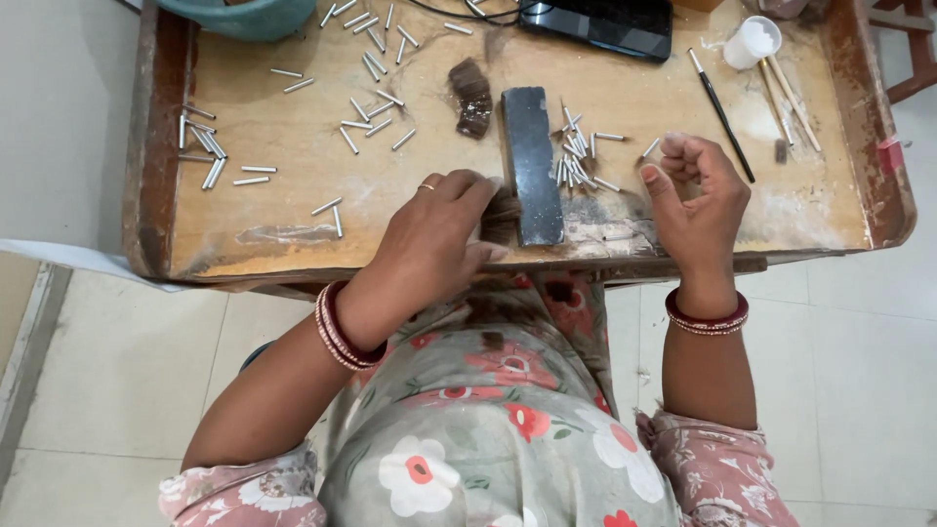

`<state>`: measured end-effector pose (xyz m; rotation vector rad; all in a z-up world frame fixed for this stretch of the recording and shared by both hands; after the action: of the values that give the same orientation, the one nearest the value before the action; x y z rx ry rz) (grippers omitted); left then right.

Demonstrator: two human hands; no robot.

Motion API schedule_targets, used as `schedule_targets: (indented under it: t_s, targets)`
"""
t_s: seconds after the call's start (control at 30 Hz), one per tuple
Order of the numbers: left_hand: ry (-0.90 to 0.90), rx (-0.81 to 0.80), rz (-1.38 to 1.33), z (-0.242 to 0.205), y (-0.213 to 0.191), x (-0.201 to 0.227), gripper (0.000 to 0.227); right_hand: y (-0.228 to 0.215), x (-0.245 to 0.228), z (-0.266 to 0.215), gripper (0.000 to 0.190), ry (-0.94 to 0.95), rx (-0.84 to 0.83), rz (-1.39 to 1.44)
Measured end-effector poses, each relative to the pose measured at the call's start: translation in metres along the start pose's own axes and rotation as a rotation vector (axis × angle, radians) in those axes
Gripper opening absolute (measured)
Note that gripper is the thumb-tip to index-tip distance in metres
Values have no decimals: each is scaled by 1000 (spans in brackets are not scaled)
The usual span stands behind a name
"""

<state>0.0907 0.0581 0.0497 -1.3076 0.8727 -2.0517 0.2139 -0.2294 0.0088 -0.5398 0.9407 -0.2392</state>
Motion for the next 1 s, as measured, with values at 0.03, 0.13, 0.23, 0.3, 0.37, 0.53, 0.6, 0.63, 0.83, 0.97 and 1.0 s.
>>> schedule_targets:
  t_s: [0.03, 0.13, 0.23, 0.3, 0.37, 0.53, 0.6, 0.63, 0.83, 0.97, 1.0]
  targets:
    - [0, 3, -2, 3, 3, 0, 55, 0, -1, -1, 33, -2, -2, -2]
    - [-34, -21, 26, 10, 11, -1, 48, -3, -4, -3, 31, 6, 11, -5]
    - [-65, -23, 68, 10, 21, -3, 26, -11, -11, -9, 25, -4, -65, 54]
    - [-52, -2, 138, 6, 25, -2, 20, -15, -27, -13, 26, -130, -267, 32]
    - [-36, 22, 166, 3, 23, 1, 21, -15, -28, -18, 26, -136, -322, -36]
    - [-5, 133, 144, -36, 6, 7, 27, -3, -34, -14, 16, -26, -364, -148]
    - [30, 312, -25, -69, -10, 7, 32, 6, -54, -5, 15, -86, -318, -178]
    - [10, 319, -32, -88, -15, 3, 32, 7, -53, -5, 15, -87, -339, -178]
    - [-421, 503, -87, -242, -3, -66, 33, 34, -60, -1, 18, -146, -261, -192]
    - [-867, 521, 86, -391, 75, -198, 21, 26, 9, -14, 11, -219, -186, -270]
    - [-1050, 513, 150, -435, 108, -230, 16, 20, 37, -18, 12, -262, -153, -296]
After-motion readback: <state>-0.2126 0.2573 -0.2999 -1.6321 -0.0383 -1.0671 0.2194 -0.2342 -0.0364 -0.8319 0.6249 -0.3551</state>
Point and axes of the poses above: each hand's wrist, its own z-axis towards the middle knuckle, its own y-axis out of the palm, x = y × z, the point moved 3 cm from there along z, towards the middle knuckle, and after that the axes turned 7 degrees about -x, right-handed, at the moved point
